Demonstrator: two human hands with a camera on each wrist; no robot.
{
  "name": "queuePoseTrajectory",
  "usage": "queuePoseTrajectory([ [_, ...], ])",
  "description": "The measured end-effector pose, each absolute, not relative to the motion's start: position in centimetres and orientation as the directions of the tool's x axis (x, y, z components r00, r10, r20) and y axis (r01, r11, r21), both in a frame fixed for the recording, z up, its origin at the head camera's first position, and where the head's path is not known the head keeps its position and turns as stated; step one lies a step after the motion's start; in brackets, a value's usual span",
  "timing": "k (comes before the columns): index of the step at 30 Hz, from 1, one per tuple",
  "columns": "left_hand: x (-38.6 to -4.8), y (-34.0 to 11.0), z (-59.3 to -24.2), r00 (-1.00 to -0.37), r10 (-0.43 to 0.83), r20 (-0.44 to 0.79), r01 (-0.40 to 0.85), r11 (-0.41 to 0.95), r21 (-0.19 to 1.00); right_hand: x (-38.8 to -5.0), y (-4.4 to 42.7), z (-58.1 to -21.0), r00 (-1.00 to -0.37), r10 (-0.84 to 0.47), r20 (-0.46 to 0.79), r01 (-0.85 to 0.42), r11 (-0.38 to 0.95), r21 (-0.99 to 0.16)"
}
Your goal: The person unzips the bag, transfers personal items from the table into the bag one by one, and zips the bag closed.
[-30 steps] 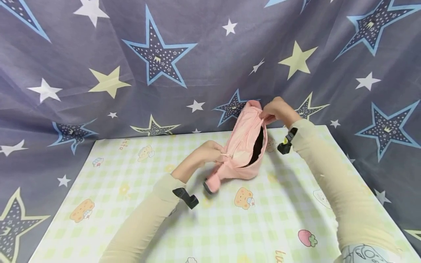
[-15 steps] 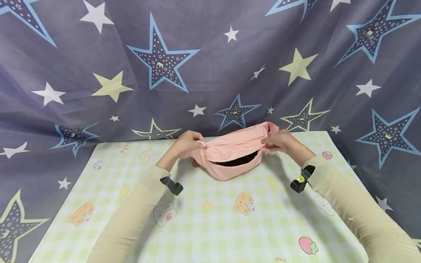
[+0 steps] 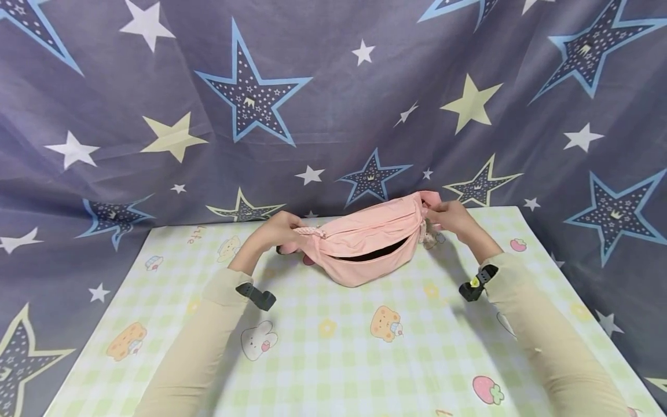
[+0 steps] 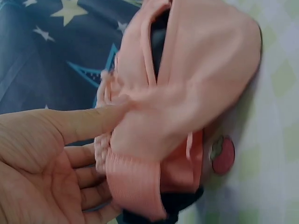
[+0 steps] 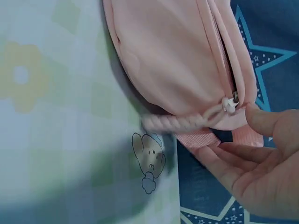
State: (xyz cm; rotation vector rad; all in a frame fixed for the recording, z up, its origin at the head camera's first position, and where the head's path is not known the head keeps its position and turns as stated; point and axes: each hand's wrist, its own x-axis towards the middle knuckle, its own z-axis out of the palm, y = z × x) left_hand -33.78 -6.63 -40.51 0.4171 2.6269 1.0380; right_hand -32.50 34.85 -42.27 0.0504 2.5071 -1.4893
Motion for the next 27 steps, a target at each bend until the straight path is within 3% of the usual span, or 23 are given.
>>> queuePoseTrajectory([
  [5, -33.8, -7.5, -41.3, -0.904, 0.407, -0.135, 0.188, 0.659, 0.728, -33.7, 34.9, -43.0, -0.965, -0.178, -0.193, 0.112, 0.384, -0.917],
  [9, -33.2, -7.0, -42.4, -0.927, 0.355, -0.120, 0.123, 0.591, 0.797, -34.1, 34.7, -43.7, -0.960, -0.200, -0.197, 0.137, 0.280, -0.950],
  [15, -31.4, -5.0, -43.8, -0.974, 0.159, -0.163, -0.048, 0.557, 0.829, -33.7, 34.2, -44.0, -0.968, -0.123, -0.219, 0.170, 0.320, -0.932],
  [19, -30.7, -3.8, -43.8, -0.990, 0.068, -0.125, -0.065, 0.566, 0.822, -33.0, 34.5, -43.9, -0.970, -0.085, -0.227, 0.190, 0.316, -0.930],
  [27, -31.8, -4.4, -42.1, -0.993, 0.000, -0.117, -0.101, 0.513, 0.852, -30.5, 32.3, -42.9, -0.976, 0.120, -0.182, 0.212, 0.331, -0.920],
])
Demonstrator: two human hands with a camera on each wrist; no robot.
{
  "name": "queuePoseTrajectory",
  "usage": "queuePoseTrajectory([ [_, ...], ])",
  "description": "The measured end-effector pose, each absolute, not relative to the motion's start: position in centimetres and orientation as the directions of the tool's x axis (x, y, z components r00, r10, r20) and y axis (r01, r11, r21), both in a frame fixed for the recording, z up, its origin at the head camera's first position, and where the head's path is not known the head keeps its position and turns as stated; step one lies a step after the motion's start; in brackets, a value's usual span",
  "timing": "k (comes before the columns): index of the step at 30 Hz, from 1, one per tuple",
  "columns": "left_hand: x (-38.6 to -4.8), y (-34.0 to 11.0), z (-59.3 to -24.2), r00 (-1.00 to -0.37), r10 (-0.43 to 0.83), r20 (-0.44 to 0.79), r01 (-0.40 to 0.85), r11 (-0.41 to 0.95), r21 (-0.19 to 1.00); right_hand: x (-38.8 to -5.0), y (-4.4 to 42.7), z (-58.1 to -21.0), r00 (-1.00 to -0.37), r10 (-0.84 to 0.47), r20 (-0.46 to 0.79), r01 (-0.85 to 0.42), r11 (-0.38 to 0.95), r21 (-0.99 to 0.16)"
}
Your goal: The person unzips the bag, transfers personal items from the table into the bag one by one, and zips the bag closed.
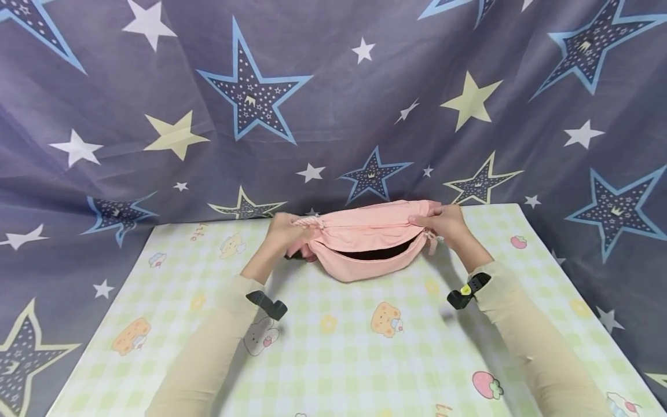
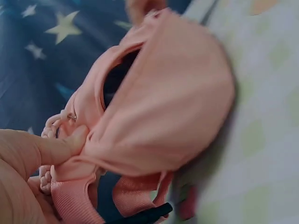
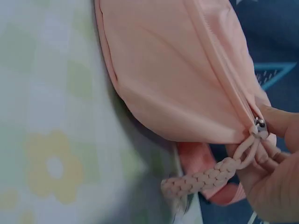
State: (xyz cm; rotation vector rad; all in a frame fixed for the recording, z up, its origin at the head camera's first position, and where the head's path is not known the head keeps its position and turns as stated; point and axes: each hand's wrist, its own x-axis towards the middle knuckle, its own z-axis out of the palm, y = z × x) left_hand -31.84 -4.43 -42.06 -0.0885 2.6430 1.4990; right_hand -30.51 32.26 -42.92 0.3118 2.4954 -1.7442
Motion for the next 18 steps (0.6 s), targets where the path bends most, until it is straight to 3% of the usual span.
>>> queuePoseTrajectory([
  [9, -35.3, -6.3, -41.1, -0.993, -0.071, -0.099, -0.122, 0.602, 0.789, -30.1, 29.7, -42.3, -0.969, 0.101, -0.224, 0.242, 0.221, -0.945],
  [15, -36.3, -7.0, -42.5, -0.998, -0.035, -0.057, -0.066, 0.678, 0.732, -30.9, 29.9, -43.2, -0.961, 0.081, -0.263, 0.274, 0.188, -0.943],
  [18, -36.8, -7.4, -42.9, -0.999, -0.017, -0.052, -0.051, 0.636, 0.770, -31.3, 30.0, -42.9, -0.965, 0.068, -0.255, 0.264, 0.201, -0.943],
])
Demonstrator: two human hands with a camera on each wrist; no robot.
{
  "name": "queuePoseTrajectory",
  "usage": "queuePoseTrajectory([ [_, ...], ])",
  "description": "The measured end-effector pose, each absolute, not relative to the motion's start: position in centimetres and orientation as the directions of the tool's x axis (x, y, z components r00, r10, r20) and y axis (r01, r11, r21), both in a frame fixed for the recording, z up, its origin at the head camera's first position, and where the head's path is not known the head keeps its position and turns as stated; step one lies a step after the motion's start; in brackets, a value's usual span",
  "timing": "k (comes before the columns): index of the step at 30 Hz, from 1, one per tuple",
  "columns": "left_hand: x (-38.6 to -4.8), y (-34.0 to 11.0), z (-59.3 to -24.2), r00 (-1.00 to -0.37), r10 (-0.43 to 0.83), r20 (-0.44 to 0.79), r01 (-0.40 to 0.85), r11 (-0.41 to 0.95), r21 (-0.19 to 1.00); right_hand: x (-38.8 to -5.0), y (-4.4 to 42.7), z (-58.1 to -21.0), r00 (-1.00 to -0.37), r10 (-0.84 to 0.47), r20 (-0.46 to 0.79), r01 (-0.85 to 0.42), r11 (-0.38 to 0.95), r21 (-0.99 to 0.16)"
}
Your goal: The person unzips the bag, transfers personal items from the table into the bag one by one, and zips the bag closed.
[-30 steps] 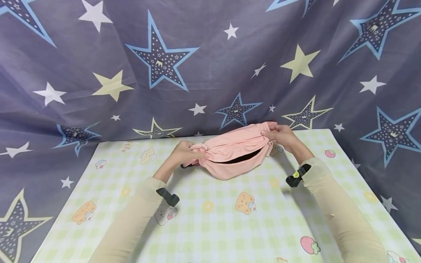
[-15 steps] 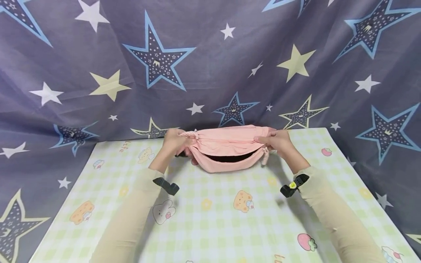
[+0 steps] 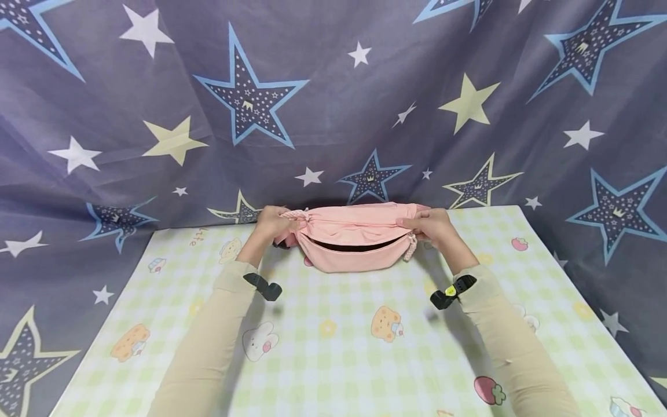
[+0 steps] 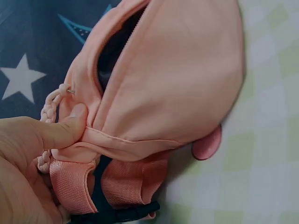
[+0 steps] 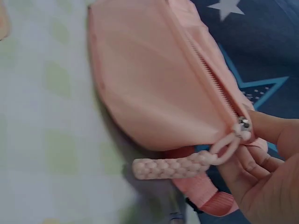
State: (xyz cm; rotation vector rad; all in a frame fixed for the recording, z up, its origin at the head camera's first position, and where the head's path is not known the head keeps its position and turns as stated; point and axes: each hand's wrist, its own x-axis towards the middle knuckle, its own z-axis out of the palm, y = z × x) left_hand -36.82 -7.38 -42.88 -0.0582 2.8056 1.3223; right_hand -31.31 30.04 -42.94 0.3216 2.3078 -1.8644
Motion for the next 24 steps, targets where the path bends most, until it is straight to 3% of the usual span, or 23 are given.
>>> queuePoseTrajectory([
  [9, -38.0, -8.1, -43.3, -0.998, -0.007, -0.068, -0.066, 0.375, 0.925, -32.5, 30.0, -42.3, -0.977, -0.013, -0.214, 0.206, 0.211, -0.956],
  [16, -38.2, -8.4, -44.6, -0.998, 0.003, -0.063, -0.054, 0.487, 0.872, -33.1, 30.4, -43.0, -0.960, -0.046, -0.276, 0.259, 0.232, -0.938],
  [24, -37.9, -8.2, -44.8, -0.999, -0.014, 0.045, 0.030, 0.538, 0.843, -33.3, 30.0, -43.4, -0.976, 0.001, -0.218, 0.211, 0.258, -0.943],
])
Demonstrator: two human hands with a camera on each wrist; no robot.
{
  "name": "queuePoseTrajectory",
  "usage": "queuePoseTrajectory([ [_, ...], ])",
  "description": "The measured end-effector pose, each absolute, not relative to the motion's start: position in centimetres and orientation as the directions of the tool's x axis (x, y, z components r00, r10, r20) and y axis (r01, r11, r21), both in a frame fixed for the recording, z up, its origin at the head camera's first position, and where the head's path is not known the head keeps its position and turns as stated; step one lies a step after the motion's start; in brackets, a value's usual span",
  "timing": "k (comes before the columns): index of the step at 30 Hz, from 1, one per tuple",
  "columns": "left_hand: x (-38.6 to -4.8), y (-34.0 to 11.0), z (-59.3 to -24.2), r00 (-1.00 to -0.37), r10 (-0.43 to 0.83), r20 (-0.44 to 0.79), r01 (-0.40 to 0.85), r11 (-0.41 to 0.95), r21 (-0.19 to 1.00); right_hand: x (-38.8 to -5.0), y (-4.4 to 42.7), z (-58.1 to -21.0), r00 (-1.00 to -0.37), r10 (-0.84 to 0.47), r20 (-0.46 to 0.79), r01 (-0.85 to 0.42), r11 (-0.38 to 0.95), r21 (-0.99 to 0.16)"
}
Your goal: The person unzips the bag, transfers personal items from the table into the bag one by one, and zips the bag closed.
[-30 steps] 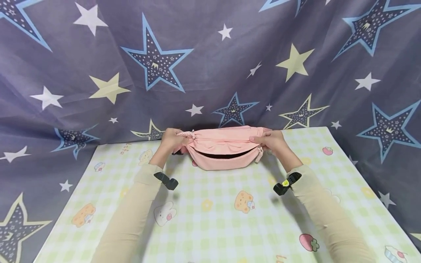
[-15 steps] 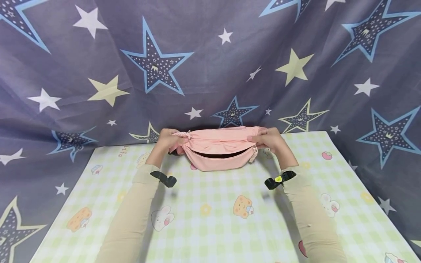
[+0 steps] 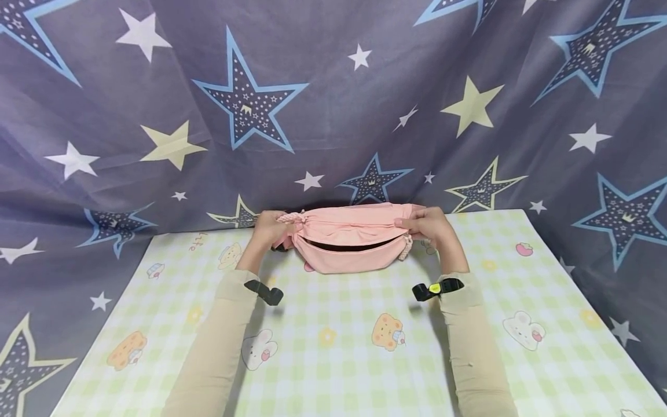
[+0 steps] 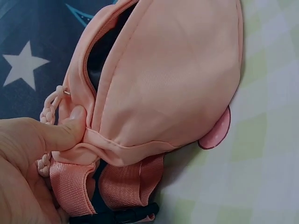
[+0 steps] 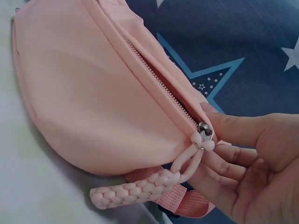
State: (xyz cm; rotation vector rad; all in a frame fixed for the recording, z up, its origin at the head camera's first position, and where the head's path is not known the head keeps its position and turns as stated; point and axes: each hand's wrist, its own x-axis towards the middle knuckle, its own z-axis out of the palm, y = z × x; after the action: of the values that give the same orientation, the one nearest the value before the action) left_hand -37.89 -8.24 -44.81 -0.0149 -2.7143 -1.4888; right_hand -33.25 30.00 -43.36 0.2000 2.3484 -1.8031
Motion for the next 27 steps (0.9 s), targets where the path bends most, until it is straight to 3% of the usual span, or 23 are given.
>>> queuePoseTrajectory([
  [9, -36.4, -5.7, -42.0, -0.990, -0.013, 0.144, 0.099, 0.661, 0.744, -32.7, 30.0, -43.4, -0.981, 0.043, -0.189, 0.193, 0.308, -0.932],
  [12, -35.2, -3.8, -40.3, -0.966, 0.057, 0.254, 0.230, 0.643, 0.730, -32.8, 30.0, -43.4, -0.980, 0.035, -0.194, 0.195, 0.301, -0.933],
  [15, -33.9, -1.1, -39.2, -0.895, 0.197, 0.399, 0.429, 0.625, 0.652, -32.7, 29.9, -43.3, -0.979, 0.024, -0.202, 0.200, 0.288, -0.936],
  [18, -32.5, 2.2, -39.2, -0.770, 0.394, 0.502, 0.625, 0.625, 0.468, -32.7, 29.9, -43.2, -0.980, 0.010, -0.200, 0.195, 0.282, -0.939],
  [21, -31.2, 5.6, -40.0, -0.618, 0.587, 0.523, 0.761, 0.614, 0.209, -32.5, 30.1, -43.1, -0.980, -0.012, -0.197, 0.186, 0.276, -0.943],
  [27, -30.1, 10.4, -42.1, -0.438, 0.796, 0.418, 0.791, 0.562, -0.243, -32.5, 30.3, -43.0, -0.976, -0.070, -0.207, 0.186, 0.234, -0.954],
])
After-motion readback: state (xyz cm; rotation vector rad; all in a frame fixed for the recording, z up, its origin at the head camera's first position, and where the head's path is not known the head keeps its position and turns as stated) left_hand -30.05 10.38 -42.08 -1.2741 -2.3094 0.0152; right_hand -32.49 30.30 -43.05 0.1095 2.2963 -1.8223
